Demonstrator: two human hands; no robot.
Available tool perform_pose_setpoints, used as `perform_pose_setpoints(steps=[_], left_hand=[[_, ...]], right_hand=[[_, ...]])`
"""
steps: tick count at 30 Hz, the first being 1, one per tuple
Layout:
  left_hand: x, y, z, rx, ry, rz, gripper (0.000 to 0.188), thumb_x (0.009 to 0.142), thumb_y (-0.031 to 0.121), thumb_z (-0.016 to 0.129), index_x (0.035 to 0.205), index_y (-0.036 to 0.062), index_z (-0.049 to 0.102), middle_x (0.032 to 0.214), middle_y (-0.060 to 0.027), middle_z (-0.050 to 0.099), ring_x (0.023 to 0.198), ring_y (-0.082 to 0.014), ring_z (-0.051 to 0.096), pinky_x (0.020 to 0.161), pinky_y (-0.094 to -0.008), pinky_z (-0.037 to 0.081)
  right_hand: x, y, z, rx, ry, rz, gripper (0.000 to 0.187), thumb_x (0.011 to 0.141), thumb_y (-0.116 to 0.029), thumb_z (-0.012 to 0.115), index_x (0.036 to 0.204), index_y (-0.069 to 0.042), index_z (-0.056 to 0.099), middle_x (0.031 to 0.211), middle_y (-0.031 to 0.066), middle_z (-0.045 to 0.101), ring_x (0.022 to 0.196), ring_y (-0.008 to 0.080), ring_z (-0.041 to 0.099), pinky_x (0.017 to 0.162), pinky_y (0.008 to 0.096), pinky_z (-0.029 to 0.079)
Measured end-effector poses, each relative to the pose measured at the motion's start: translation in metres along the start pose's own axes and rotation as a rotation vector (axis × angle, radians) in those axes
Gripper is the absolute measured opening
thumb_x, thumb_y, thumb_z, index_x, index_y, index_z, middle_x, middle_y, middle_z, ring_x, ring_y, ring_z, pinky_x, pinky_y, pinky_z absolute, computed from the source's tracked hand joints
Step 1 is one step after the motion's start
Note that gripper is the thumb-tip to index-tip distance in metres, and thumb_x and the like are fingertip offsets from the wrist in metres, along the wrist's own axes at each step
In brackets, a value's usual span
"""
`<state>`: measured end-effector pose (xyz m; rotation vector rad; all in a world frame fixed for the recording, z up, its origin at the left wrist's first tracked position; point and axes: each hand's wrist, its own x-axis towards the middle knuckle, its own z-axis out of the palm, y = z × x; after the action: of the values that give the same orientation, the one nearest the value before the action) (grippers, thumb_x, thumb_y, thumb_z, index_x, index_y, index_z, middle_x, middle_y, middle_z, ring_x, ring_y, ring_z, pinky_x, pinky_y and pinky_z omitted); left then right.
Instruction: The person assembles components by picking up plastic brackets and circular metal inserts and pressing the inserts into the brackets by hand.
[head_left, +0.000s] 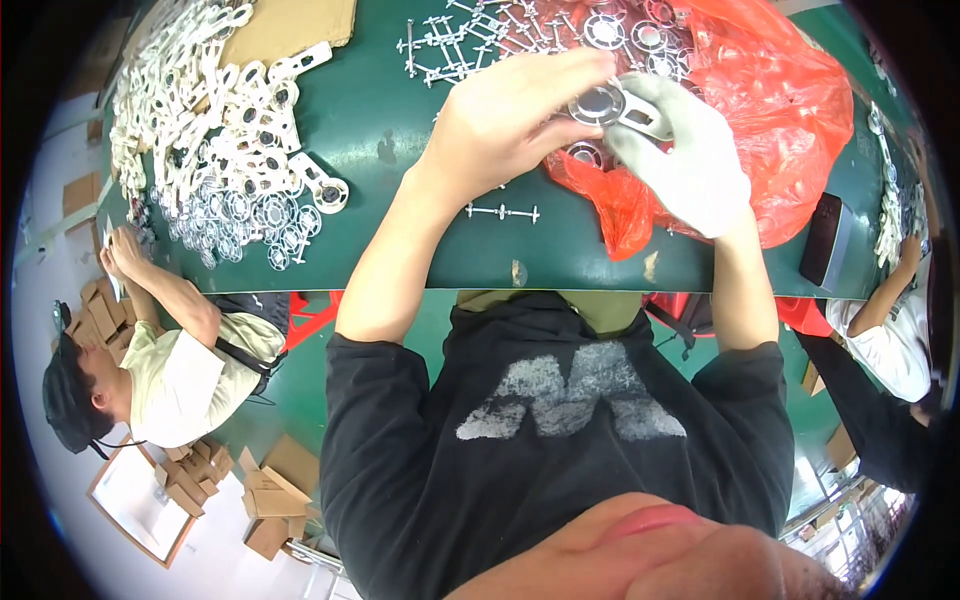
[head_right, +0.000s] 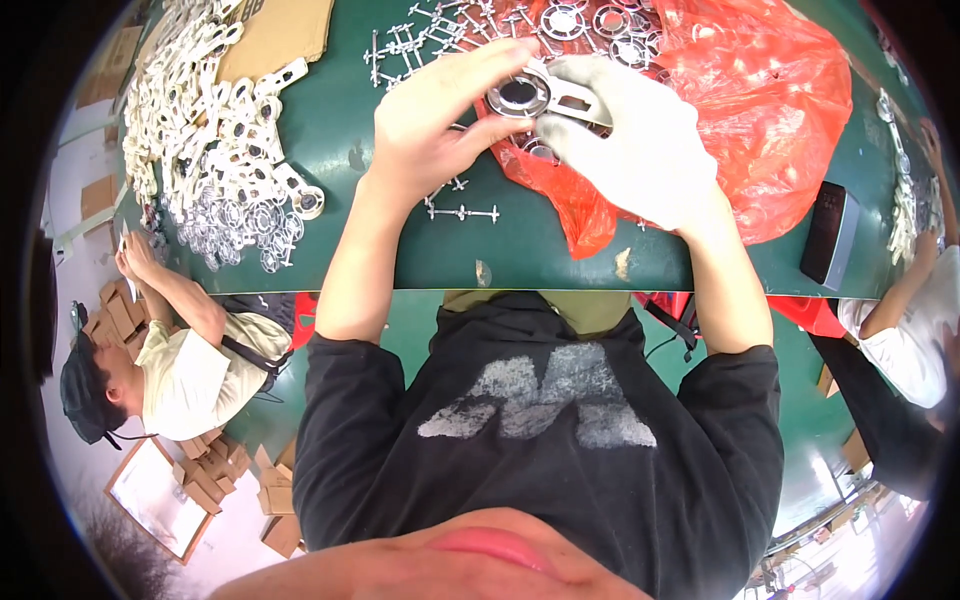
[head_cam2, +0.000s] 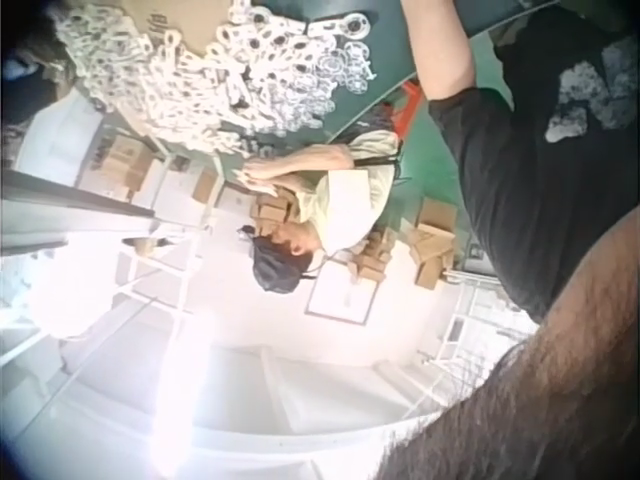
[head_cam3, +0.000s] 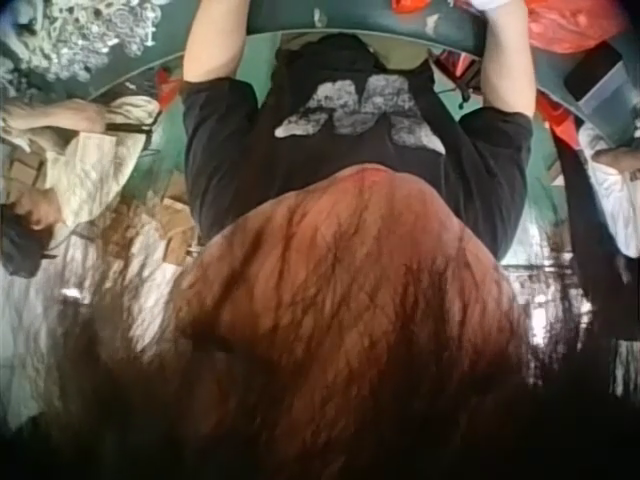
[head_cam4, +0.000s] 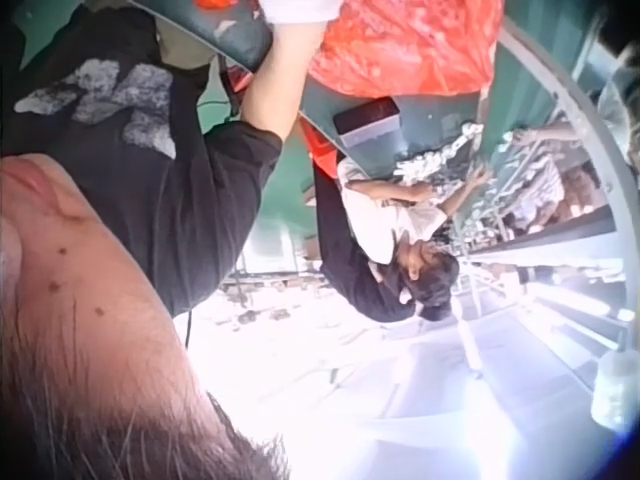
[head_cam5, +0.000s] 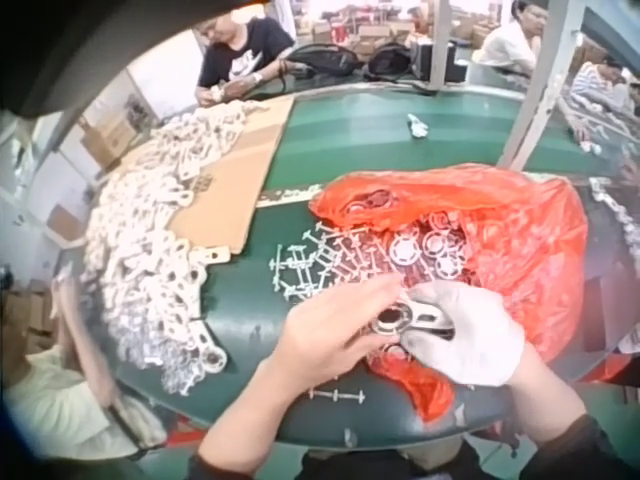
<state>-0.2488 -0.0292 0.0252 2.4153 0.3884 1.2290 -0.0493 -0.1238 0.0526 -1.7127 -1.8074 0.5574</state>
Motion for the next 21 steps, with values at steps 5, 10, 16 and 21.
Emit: perform_pose_setpoints(steps=[5,10,16,21], left_hand=[[0.000,0.008,0.001,0.006,-0.112,0.174,0.058,0.068,0.000,0.081,0.125,0.0040,0.068,0.122,-0.0105,0.072,0.108,-0.0322,0.067,0.092,-0.0389,0.056],[0.004,0.022,0.007,-0.371,-0.074,-0.135,0.054,0.081,0.017,0.080,0.130,-0.0009,0.064,0.131,-0.0158,0.067,0.121,-0.0330,0.063,0.102,-0.0405,0.051],[0.001,0.019,0.008,-0.626,-0.112,-0.379,0.030,0.086,0.011,0.076,0.114,0.0014,0.075,0.124,-0.0145,0.072,0.112,-0.0261,0.071,0.099,-0.0376,0.055],[0.043,-0.009,-0.022,-0.396,-0.305,-0.492,0.022,0.089,0.016,0.076,0.109,0.0065,0.077,0.102,-0.0069,0.068,0.092,-0.0175,0.065,0.083,-0.0303,0.054]], right_hand=[[0.008,-0.006,-0.019,0.074,-0.370,0.134,0.040,0.091,-0.042,0.070,0.116,-0.011,0.071,0.102,0.0126,0.072,0.097,0.0305,0.070,0.084,0.0388,0.055],[0.002,0.010,-0.005,0.025,-0.205,-0.206,0.029,0.093,-0.039,0.064,0.115,-0.021,0.072,0.100,0.0100,0.071,0.090,0.0282,0.070,0.078,0.0385,0.056],[-0.001,0.003,0.006,-0.180,-0.029,-0.309,0.021,0.097,-0.041,0.059,0.106,-0.026,0.071,0.080,0.0064,0.069,0.069,0.0283,0.069,0.060,0.0411,0.053],[0.005,-0.008,0.002,-0.026,-0.006,-0.076,0.036,0.096,-0.048,0.057,0.112,-0.018,0.070,0.085,0.0088,0.069,0.081,0.0274,0.071,0.067,0.0382,0.055]])
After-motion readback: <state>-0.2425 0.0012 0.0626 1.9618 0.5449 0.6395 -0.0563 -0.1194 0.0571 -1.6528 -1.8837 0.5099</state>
